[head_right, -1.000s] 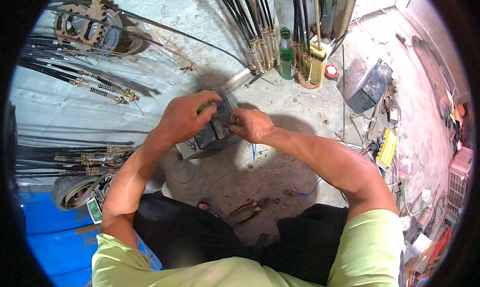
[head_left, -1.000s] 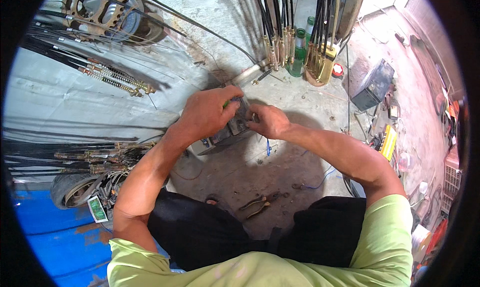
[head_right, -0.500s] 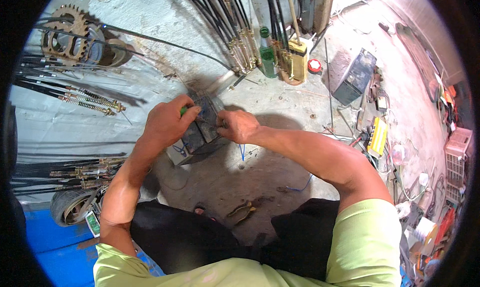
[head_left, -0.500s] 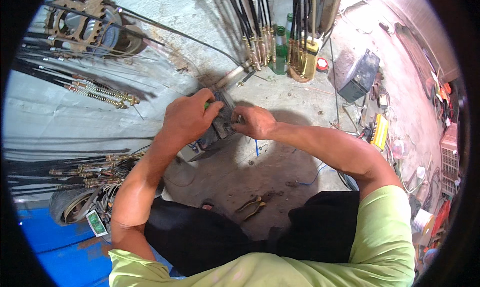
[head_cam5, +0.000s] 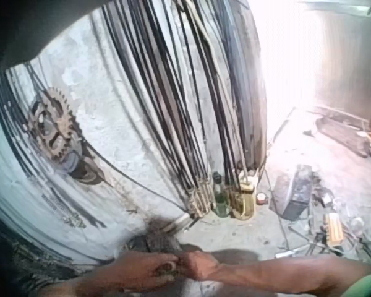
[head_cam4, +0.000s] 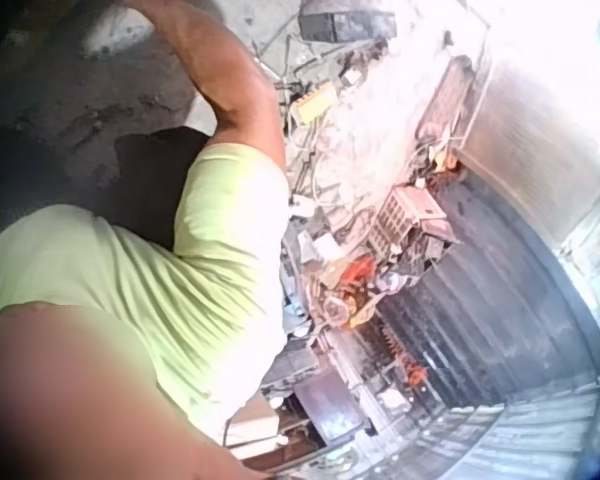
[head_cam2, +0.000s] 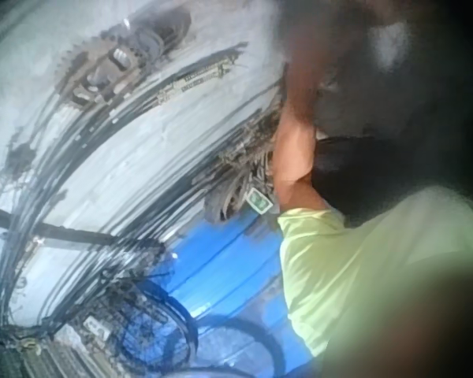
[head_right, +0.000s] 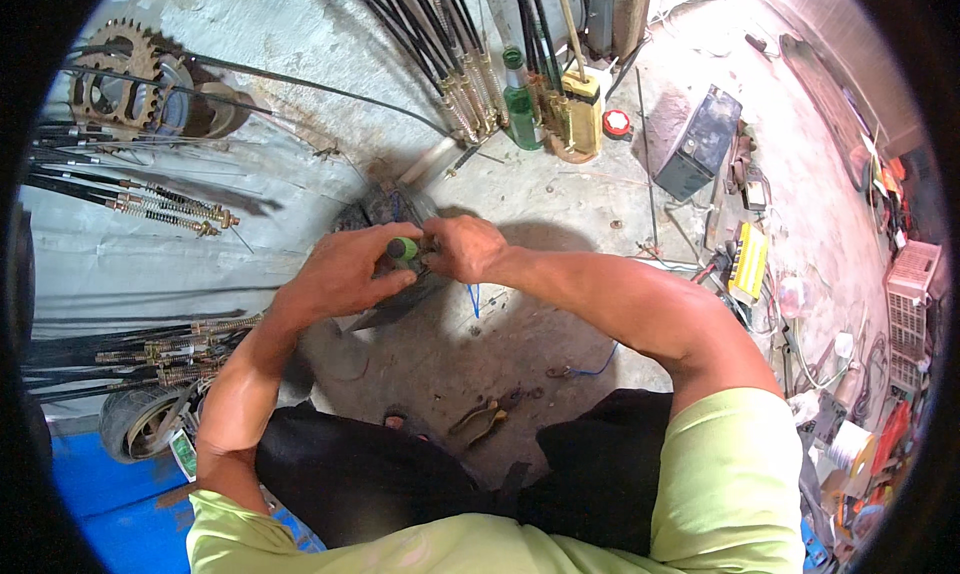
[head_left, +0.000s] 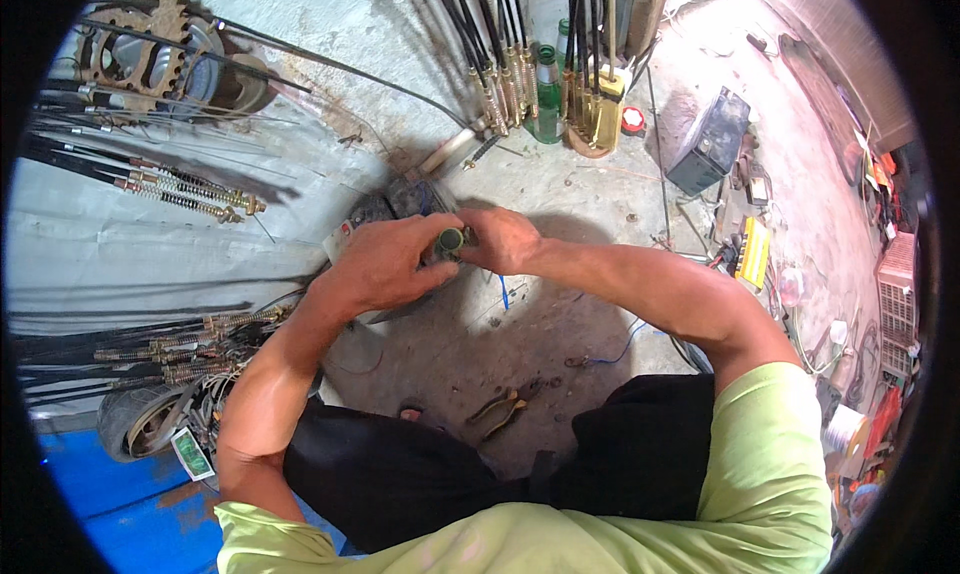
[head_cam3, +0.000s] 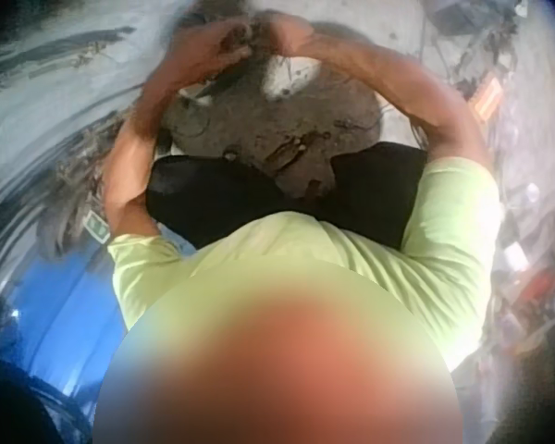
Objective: The person connects blue wires to the terminals of several batteries using a screwdriver. They tighten the connections and adjust the wires to ensure secure attachment.
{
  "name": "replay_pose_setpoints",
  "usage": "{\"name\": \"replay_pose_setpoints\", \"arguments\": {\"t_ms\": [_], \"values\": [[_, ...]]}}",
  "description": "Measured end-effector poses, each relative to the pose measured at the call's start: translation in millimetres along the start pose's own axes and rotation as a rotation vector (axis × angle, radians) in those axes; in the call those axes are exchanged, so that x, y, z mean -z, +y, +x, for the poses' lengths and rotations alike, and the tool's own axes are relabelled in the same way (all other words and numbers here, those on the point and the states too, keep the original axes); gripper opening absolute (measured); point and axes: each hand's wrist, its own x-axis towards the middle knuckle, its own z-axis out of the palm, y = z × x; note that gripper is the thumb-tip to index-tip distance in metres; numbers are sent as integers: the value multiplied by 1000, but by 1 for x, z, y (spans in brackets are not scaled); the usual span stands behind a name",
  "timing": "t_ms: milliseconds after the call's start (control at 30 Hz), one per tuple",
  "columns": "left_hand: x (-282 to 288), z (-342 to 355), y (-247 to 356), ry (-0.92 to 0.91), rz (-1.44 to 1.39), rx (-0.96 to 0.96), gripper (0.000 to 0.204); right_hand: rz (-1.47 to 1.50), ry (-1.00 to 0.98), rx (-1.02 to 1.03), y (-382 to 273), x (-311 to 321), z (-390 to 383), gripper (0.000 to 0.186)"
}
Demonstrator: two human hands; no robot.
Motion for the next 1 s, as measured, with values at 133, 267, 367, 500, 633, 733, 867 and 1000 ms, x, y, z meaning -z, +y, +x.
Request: {"name": "replay_pose_setpoints", "arguments": {"t_ms": [133,267,367,500,633,733,867,1000], "values": [[10,4,7,-56,-25,112,43,30,-68,-44,-8,7,-1,32],[-2,8,7,145,-56,42,37,-53,-20,-61,-4,2,1,33],[3,7,13,199,-51,105,27,-61,-18,-7,4,-6,5,36],[-7,8,10,222,81,112,22,6,15,12,8,-10,4,33],[-8,7,13,159,40,143,22,-25,47,78,9,-12,3,29],[-12,5,7,152,44,136,24,-36,-37,19,-1,-2,2,28],[-17,5,-6,50,87,214,30,-40,-37,14,-4,3,0,27],[-19,2,-22,27,47,280,34,-14,-56,10,-5,4,-1,27]]}}
